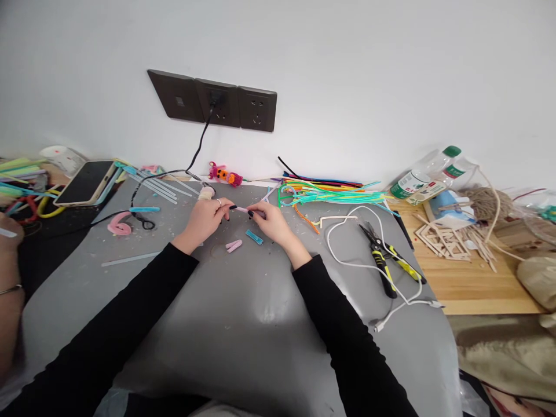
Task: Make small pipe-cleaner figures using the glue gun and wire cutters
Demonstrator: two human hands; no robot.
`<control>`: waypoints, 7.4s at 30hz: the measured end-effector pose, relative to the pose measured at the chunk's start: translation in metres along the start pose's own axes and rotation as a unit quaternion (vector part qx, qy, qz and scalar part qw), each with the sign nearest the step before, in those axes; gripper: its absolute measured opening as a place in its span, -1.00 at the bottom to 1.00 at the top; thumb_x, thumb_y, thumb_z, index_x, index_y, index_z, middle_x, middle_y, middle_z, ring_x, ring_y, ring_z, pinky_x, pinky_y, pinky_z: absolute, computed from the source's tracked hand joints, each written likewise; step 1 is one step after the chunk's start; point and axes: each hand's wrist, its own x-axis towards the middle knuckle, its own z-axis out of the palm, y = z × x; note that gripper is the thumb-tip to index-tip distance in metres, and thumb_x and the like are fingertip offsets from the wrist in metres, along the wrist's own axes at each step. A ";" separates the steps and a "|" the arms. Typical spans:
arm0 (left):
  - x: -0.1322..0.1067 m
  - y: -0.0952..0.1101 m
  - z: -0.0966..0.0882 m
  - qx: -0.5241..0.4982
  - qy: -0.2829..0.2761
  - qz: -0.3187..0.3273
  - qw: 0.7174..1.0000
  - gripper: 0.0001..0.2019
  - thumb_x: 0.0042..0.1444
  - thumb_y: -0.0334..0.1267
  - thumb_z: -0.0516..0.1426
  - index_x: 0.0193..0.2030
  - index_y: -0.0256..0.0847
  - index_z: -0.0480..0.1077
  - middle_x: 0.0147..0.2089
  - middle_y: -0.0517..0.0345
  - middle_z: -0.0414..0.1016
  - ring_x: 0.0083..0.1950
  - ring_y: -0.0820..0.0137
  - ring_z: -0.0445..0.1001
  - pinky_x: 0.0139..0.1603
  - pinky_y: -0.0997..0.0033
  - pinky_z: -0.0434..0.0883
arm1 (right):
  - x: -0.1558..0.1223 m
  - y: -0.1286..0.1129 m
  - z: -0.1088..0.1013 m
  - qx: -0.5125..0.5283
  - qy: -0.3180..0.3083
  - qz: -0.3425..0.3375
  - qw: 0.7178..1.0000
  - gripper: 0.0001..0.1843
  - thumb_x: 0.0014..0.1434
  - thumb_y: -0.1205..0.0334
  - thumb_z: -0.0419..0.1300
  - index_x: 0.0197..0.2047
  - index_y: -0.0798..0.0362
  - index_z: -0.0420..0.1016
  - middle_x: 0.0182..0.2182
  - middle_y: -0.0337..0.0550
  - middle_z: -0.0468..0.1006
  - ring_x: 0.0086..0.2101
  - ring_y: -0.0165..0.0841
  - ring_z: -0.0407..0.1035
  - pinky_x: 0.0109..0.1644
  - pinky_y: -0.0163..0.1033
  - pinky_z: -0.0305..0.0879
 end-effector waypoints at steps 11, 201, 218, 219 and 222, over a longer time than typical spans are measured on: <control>-0.002 0.005 -0.003 0.020 -0.003 -0.014 1.000 -0.68 0.39 -0.19 0.00 -0.37 -0.14 0.45 -0.58 0.15 0.44 -0.36 0.23 0.45 -0.23 0.32 0.27 | -0.001 0.001 -0.002 -0.038 -0.006 -0.013 0.999 -0.65 0.29 0.43 0.09 0.00 0.09 0.67 -0.16 -0.05 0.71 -0.21 -0.32 0.56 -0.07 -0.23 0.42; -0.013 0.027 0.029 -0.275 0.023 0.047 0.960 -0.51 0.24 0.23 0.17 -0.31 -0.19 0.63 -0.30 0.02 0.70 -0.29 0.28 0.62 -0.23 0.31 0.54 | 0.002 0.004 -0.002 -0.020 0.152 -0.061 0.986 -0.72 0.34 0.25 0.08 -0.08 0.04 0.62 -0.22 -0.08 0.65 -0.29 -0.31 0.43 -0.18 -0.23 0.35; -0.003 0.016 0.021 -0.425 0.001 -0.110 0.898 -0.41 -0.26 0.26 0.49 -0.29 -0.24 0.62 -0.35 0.02 0.65 -0.31 0.30 0.58 -0.20 0.27 0.57 | -0.005 -0.009 0.000 -0.067 0.070 -0.204 0.974 -0.72 0.51 0.24 0.02 -0.01 0.00 0.58 -0.26 -0.09 0.63 -0.23 -0.31 0.51 -0.09 -0.21 0.44; -0.003 0.015 0.021 -0.433 0.000 -0.116 0.894 -0.40 -0.29 0.25 0.50 -0.29 -0.24 0.63 -0.34 0.01 0.65 -0.31 0.30 0.58 -0.19 0.26 0.58 | -0.005 -0.009 0.001 -0.071 0.071 -0.208 0.973 -0.71 0.52 0.23 0.01 -0.01 0.00 0.58 -0.25 -0.08 0.64 -0.21 -0.31 0.52 -0.07 -0.20 0.45; -0.002 0.013 0.022 -0.447 -0.010 -0.123 0.886 -0.39 -0.33 0.24 0.52 -0.29 -0.24 0.65 -0.32 0.01 0.67 -0.31 0.31 0.59 -0.16 0.25 0.61 | -0.006 -0.008 0.002 -0.078 0.078 -0.205 0.973 -0.72 0.52 0.18 0.03 0.02 0.01 0.57 -0.16 -0.03 0.68 -0.15 -0.28 0.55 -0.02 -0.16 0.48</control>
